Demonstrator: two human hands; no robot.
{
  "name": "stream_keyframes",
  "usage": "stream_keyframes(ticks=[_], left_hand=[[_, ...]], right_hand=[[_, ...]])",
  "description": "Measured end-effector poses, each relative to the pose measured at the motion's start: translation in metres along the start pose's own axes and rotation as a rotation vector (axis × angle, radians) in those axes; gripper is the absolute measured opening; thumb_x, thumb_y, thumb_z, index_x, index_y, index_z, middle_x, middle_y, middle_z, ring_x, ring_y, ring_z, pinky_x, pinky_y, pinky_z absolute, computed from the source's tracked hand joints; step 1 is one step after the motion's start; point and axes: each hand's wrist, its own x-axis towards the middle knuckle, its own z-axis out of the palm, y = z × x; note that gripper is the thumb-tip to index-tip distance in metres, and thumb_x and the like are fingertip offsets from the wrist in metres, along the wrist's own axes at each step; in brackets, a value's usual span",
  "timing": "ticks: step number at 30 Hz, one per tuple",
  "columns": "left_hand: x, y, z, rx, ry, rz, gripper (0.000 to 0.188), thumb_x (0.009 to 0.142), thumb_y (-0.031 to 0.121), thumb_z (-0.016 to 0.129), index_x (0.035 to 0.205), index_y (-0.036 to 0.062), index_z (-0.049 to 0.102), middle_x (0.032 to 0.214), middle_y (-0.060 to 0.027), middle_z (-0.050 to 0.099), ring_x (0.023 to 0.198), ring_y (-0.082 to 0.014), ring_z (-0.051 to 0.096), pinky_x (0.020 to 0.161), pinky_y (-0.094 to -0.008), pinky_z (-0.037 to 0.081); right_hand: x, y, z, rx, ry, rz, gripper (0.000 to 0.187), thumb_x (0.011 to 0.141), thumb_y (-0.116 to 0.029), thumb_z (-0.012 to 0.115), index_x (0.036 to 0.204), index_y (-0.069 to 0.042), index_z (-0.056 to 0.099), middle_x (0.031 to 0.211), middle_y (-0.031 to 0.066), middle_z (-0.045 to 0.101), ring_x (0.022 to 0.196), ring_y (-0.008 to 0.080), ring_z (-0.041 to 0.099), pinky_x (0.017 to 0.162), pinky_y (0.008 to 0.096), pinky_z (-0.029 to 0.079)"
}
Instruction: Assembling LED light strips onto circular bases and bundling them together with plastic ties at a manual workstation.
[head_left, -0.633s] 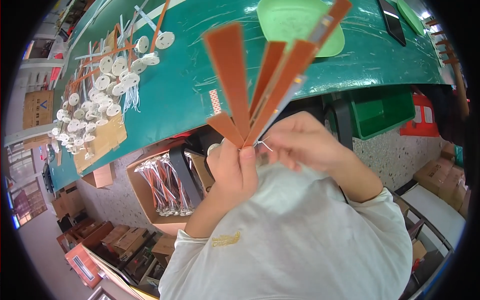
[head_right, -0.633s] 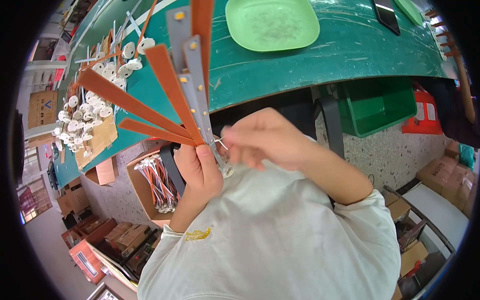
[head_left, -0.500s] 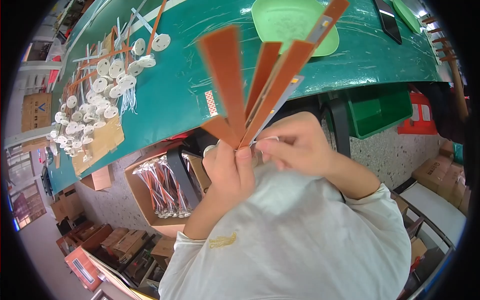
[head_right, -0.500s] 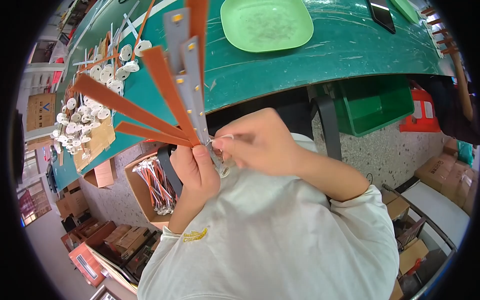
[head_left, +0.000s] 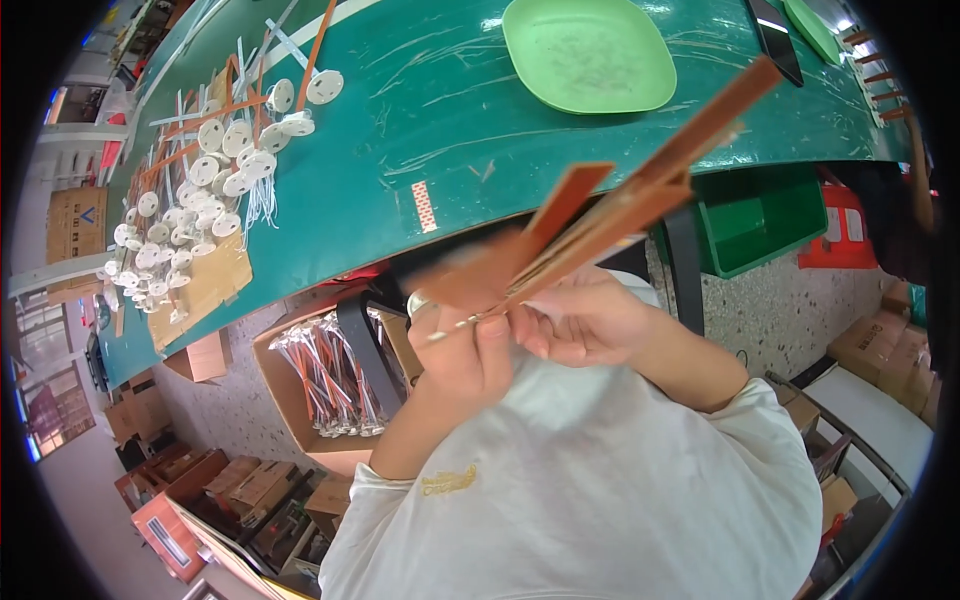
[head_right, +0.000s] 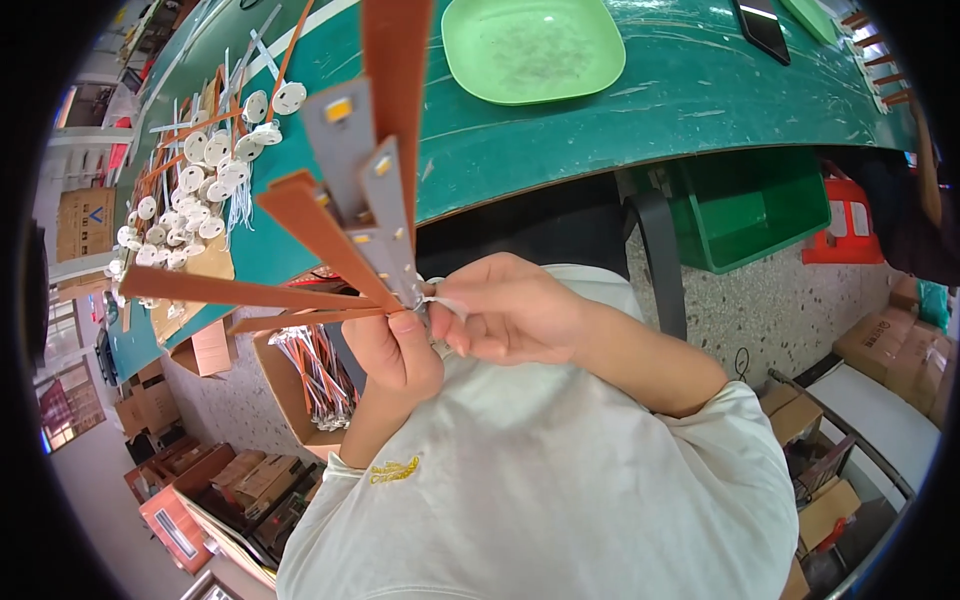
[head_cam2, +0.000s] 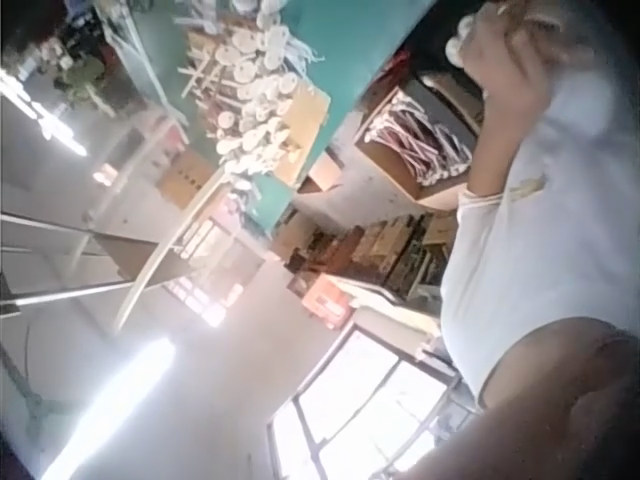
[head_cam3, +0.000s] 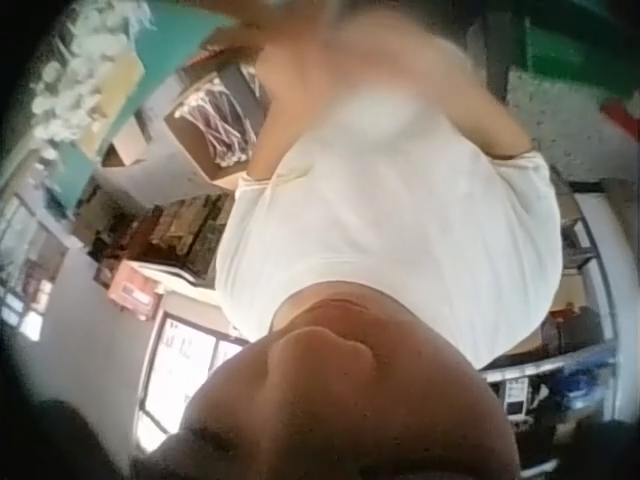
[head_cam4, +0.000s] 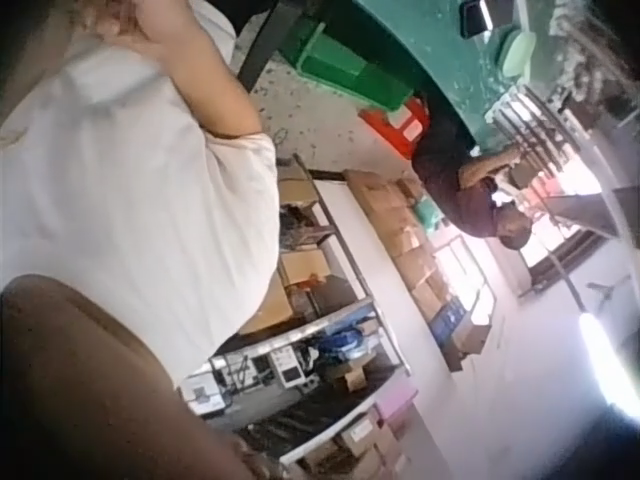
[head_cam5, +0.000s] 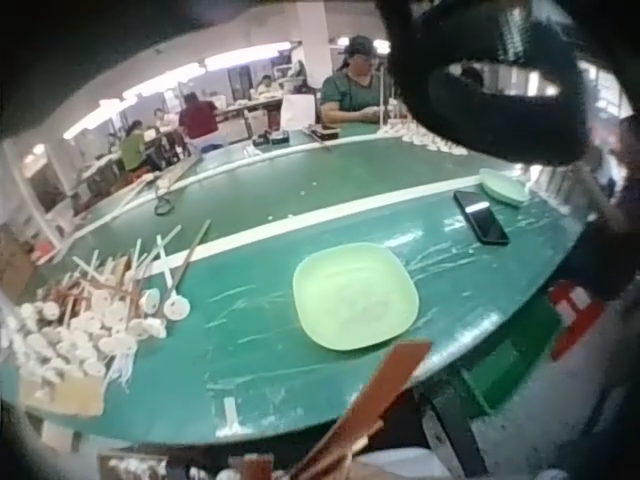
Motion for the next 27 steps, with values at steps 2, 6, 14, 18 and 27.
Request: stream_keyframes(ticks=[2,6,14,18,27], left_hand=[[-0.003,-0.003,0.001,0.093,0.007,0.02,0.016,0.09,0.01,0.054,0.096,-0.0042,0.059,0.07,-0.0124,0.059,0.055,-0.0252,0.058,0.051,-0.0316,0.045],[0.0,0.001,0.0,0.12,0.005,0.051,0.015,0.087,0.008,0.055,0.096,-0.0033,0.059,0.069,-0.0133,0.058,0.055,-0.0272,0.057,0.051,-0.0322,0.044],[-0.008,0.001,0.003,0.072,0.007,-0.065,0.023,0.093,0.012,0.05,0.105,-0.0056,0.059,0.064,-0.0091,0.059,0.051,-0.0208,0.057,0.048,-0.0297,0.042],[-0.007,0.004,0.004,0.023,0.009,-0.088,0.024,0.094,0.013,0.05,0.105,-0.006,0.059,0.064,-0.0081,0.059,0.051,-0.0207,0.057,0.049,-0.0299,0.042],[0.005,0.009,-0.003,-0.256,0.013,-0.394,0.026,0.099,0.019,0.046,0.107,-0.0035,0.057,0.065,-0.0041,0.057,0.05,-0.0124,0.053,0.048,-0.0283,0.042]], right_hand=[[-0.004,-0.005,0.014,-0.019,0.114,-0.055,0.028,0.094,-0.024,0.06,0.089,0.003,0.066,0.071,0.0063,0.062,0.052,0.0066,0.05,0.042,0.0201,0.032],[-0.004,-0.014,0.009,-0.568,0.2,-0.233,0.014,0.087,-0.011,0.066,0.08,0.001,0.066,0.061,0.0049,0.057,0.048,0.0077,0.048,0.038,0.0225,0.029],[-0.004,-0.006,0.009,-1.92,0.182,-1.341,0.012,0.081,-0.005,0.064,0.091,0.003,0.064,0.073,0.0125,0.062,0.05,0.018,0.059,0.041,0.0252,0.043],[-0.012,-0.01,0.018,-0.334,0.232,-0.191,0.021,0.096,-0.02,0.057,0.086,-0.001,0.062,0.073,0.0047,0.064,0.053,0.008,0.055,0.041,0.0213,0.038],[0.004,-0.022,0.026,-1.841,0.163,-1.28,0.01,0.075,0.0,0.071,0.084,0.003,0.066,0.079,0.0172,0.066,0.06,0.0194,0.065,0.048,0.0247,0.048]])
